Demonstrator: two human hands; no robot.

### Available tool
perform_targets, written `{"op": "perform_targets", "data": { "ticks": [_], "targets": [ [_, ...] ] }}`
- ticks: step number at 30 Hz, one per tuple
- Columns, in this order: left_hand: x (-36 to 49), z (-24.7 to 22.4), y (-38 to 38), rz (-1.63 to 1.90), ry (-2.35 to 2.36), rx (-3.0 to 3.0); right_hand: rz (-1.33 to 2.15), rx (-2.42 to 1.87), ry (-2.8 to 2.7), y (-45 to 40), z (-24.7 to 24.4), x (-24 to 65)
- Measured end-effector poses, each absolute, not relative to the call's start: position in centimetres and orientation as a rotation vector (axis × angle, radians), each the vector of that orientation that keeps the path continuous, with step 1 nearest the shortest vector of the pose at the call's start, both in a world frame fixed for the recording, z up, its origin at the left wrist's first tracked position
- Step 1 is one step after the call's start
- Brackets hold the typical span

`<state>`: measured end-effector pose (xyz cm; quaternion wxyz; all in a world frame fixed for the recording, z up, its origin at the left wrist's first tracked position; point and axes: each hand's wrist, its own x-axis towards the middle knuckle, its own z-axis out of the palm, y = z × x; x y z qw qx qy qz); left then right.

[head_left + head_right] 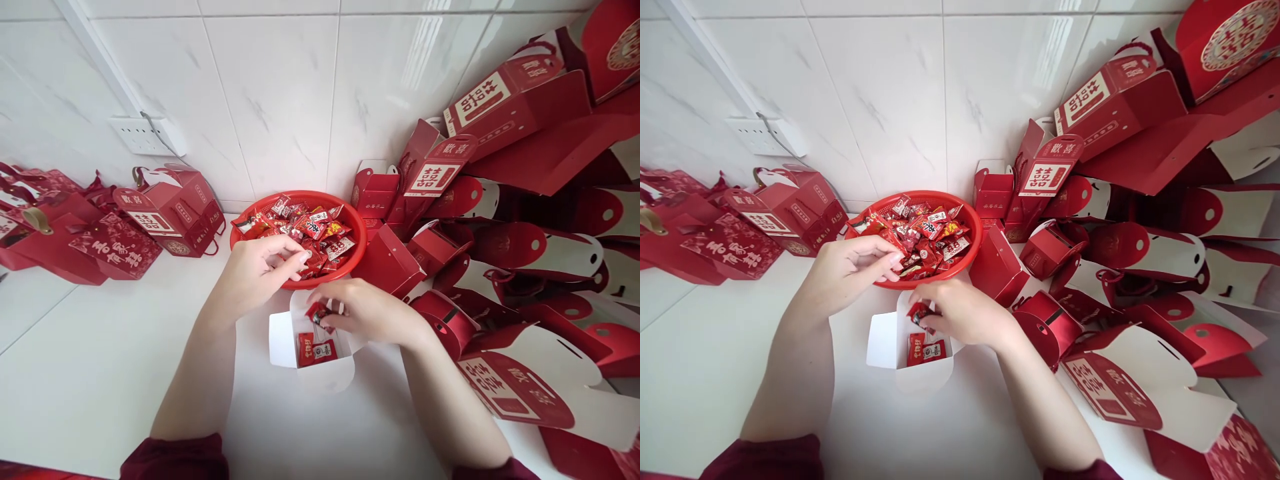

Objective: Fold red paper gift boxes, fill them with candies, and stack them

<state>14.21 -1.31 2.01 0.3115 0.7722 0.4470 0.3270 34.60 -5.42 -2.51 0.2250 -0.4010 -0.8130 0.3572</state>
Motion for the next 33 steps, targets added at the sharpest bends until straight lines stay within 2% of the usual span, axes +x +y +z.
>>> {"op": "perform_targets", "data": {
  "ticks": [3, 6, 8, 14, 19, 23, 26, 30, 33],
  "targets": [
    [13.9, 2.1, -1.4, 0.826, 1.175, 2.066, 0.735, -1.311, -2.434, -5.8, -2.7, 33.6],
    [14.0, 2.1, -1.5, 0.765, 1.131, 2.101, 0.346, -1.474, -2.387, -6.1, -2.4, 33.0],
    [14.1, 2.1, -1.6, 0.72, 1.098, 2.132, 0.252, -1.492, -2.316, -6.4, -1.9, 33.2],
    [14.3, 2.4, -2.5, 0.663, 1.085, 2.239, 0.371, -1.348, -2.129, -8.1, 0.0, 35.8],
    [11.5, 0.9, -3.1, 0.677, 1.274, 2.277, 0.534, -1.282, -2.003, -9.9, 0.0, 37.4],
    [6.8, -2.2, -3.4, 0.414, 1.459, 2.227, 0.676, -1.202, -1.757, -11.2, -3.5, 36.8],
    [5.0, -4.6, -4.5, 0.23, 1.346, 2.088, 0.751, -1.063, -1.559, -12.2, -8.1, 35.5],
    [6.1, -8.0, -7.2, 0.362, 1.082, 2.015, 0.596, -0.93, -1.415, -13.4, -13.5, 34.3],
    [7.5, -10.5, -8.9, 0.503, 1.019, 2.045, 0.565, -0.893, -1.466, -13.6, -15.7, 34.2]
  ]
}}
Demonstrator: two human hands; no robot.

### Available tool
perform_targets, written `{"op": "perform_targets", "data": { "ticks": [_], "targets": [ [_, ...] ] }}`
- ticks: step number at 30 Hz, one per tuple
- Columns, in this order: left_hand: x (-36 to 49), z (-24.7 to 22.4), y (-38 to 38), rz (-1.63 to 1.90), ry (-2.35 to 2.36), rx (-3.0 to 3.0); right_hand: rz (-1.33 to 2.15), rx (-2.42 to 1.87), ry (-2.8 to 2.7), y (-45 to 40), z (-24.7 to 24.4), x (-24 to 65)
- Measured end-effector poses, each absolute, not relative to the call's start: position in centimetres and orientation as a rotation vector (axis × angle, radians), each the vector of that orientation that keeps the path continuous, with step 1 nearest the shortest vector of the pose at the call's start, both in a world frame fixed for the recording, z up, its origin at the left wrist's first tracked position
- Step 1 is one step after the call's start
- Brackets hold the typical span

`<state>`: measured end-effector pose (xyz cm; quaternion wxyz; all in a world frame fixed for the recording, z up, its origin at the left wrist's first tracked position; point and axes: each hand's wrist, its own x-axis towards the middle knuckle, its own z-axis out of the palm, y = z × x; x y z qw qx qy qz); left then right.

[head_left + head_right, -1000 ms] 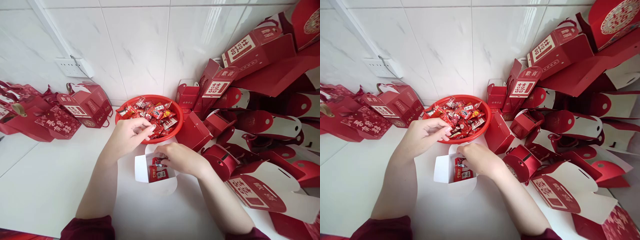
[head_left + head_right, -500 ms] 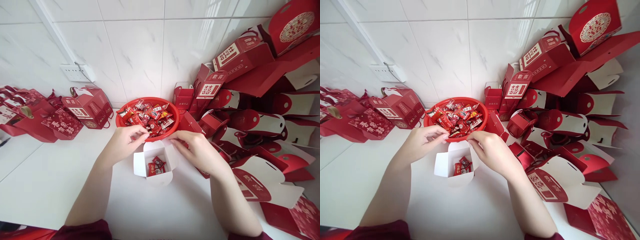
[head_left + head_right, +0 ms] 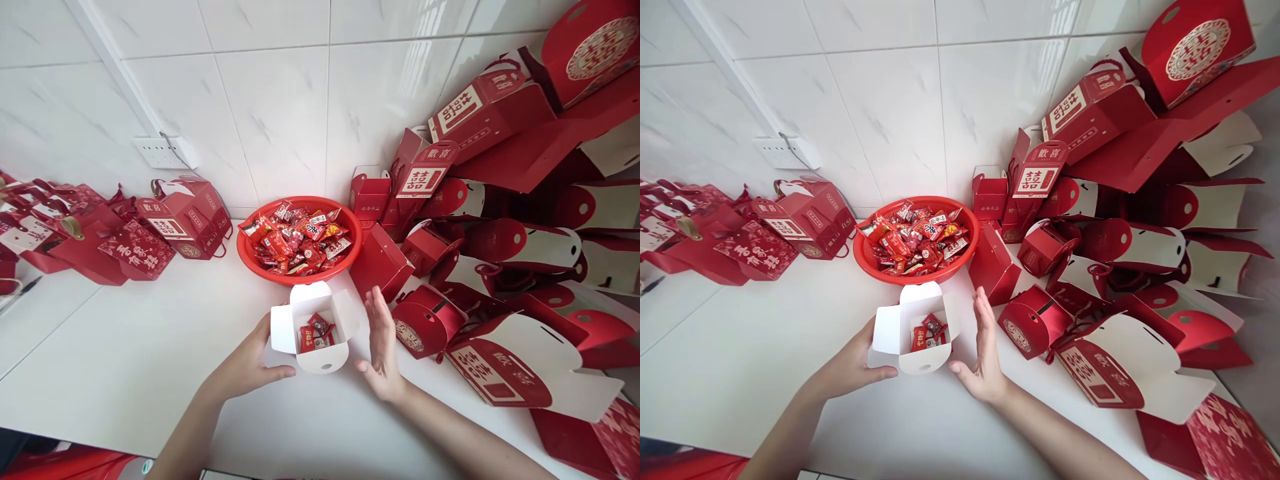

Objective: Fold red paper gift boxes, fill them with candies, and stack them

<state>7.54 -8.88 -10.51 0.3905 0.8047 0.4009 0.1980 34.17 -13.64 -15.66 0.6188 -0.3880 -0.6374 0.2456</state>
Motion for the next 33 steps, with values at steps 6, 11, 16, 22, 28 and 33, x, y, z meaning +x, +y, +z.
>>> {"op": "perform_targets", "data": {
  "ticks": [6, 11, 16, 22, 28, 33],
  "targets": [
    [9.3, -13.4, -9.7, 0.892, 0.934, 2.267, 0.632, -0.883, -1.679, -13.1, -17.4, 34.2],
    [10.2, -14.1, -9.5, 0.934, 0.811, 2.3, 0.651, -0.9, -1.781, -12.9, -18.0, 33.7],
    [10.5, -14.5, -9.7, 0.893, 0.854, 2.226, 0.575, -0.935, -1.809, -12.5, -17.6, 33.7],
    [10.8, -13.9, -9.9, 0.9, 0.921, 2.141, 0.599, -0.992, -1.722, -12.3, -16.9, 33.3],
    [11.0, -13.7, -10.0, 0.92, 0.996, 2.133, 0.521, -0.98, -1.655, -12.8, -17.0, 32.7],
    [11.2, -14.1, -10.1, 0.982, 0.98, 2.064, 0.475, -1.007, -1.719, -13.0, -17.4, 33.0]
  ]
}}
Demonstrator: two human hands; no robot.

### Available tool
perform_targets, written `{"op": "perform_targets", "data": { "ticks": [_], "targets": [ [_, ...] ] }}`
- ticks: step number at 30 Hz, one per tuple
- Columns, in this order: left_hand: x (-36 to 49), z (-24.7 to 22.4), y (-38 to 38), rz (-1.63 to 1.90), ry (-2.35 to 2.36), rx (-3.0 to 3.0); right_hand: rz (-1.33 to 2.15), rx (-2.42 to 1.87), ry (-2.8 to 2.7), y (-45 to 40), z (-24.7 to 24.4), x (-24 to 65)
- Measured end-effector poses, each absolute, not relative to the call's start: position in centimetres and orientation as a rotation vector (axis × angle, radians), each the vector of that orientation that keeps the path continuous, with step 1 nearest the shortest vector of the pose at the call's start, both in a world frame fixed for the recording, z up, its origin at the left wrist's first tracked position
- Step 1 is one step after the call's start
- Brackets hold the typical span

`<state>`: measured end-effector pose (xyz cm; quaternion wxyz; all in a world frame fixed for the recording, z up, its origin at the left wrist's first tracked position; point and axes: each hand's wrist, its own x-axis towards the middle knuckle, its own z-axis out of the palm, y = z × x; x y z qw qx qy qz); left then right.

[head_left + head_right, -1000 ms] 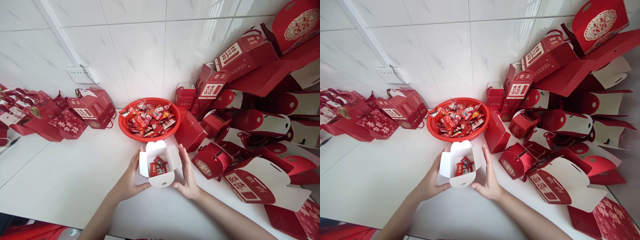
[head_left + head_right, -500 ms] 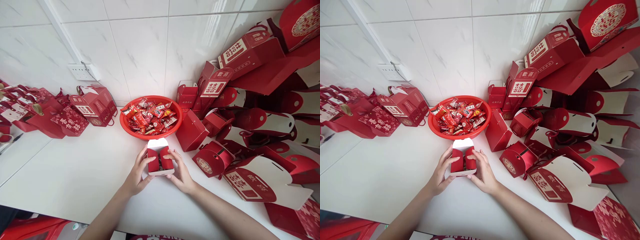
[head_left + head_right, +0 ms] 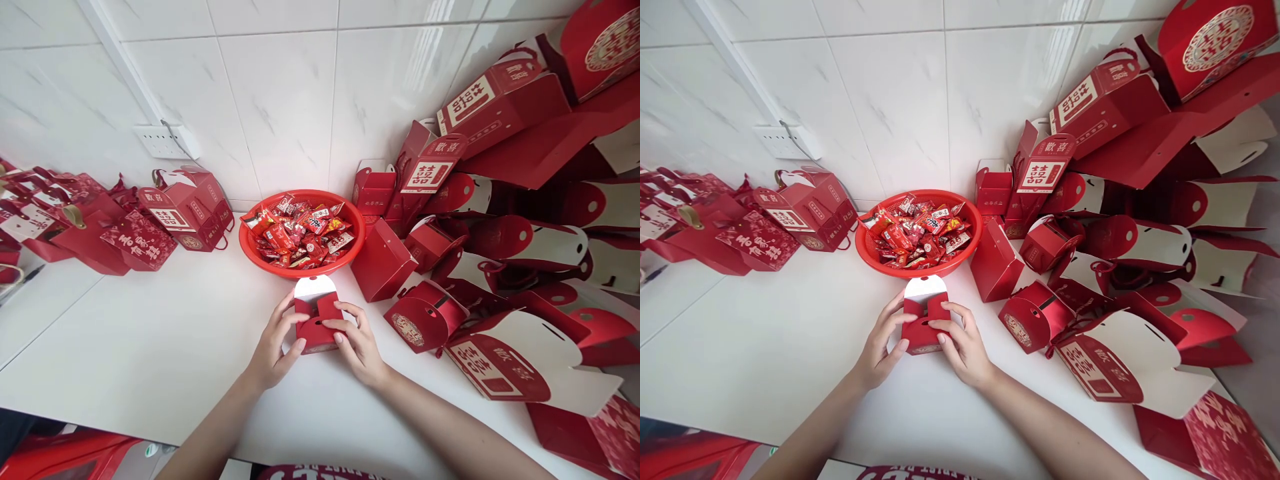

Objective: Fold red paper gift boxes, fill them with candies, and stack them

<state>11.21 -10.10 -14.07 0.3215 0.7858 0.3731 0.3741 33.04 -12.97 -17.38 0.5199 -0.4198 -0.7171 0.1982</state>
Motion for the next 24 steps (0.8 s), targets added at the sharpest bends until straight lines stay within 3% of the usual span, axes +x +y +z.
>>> {"op": "perform_targets", "data": {
  "ticks": [24],
  "targets": [
    [11.5, -14.2, -9.9, 0.903, 0.82, 1.611, 0.316, -0.895, -1.784, -12.9, -17.2, 33.7]
  ]
}}
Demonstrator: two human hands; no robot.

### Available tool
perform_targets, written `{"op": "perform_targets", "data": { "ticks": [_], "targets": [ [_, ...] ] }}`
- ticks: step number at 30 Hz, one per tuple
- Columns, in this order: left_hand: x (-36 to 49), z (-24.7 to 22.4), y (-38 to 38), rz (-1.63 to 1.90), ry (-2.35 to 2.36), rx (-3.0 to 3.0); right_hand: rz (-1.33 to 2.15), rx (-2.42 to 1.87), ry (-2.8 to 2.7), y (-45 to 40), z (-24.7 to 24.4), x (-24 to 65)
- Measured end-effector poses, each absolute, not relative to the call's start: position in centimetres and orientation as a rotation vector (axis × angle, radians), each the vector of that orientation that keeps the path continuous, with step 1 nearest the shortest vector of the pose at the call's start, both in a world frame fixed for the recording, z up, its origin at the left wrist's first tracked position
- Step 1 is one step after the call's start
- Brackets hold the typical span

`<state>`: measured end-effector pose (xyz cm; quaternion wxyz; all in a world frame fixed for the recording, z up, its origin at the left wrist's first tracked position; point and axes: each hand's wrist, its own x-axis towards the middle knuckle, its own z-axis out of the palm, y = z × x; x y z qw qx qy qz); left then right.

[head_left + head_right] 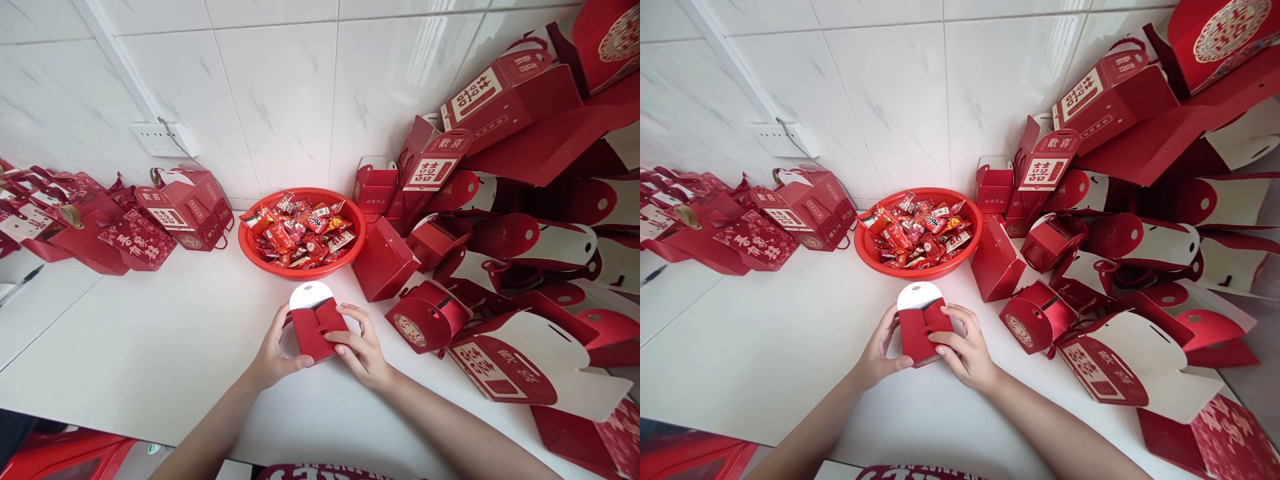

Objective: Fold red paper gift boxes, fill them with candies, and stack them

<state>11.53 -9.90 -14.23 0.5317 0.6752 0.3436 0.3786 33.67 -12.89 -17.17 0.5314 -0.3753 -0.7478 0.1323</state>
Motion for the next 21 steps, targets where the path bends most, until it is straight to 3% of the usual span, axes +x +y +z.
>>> {"op": "perform_targets", "data": {
  "ticks": [21],
  "targets": [
    [11.57, -14.12, -9.86, 1.008, 0.861, 1.987, 0.239, -0.92, -1.829, -12.68, -17.21, 34.02]
  ]
}}
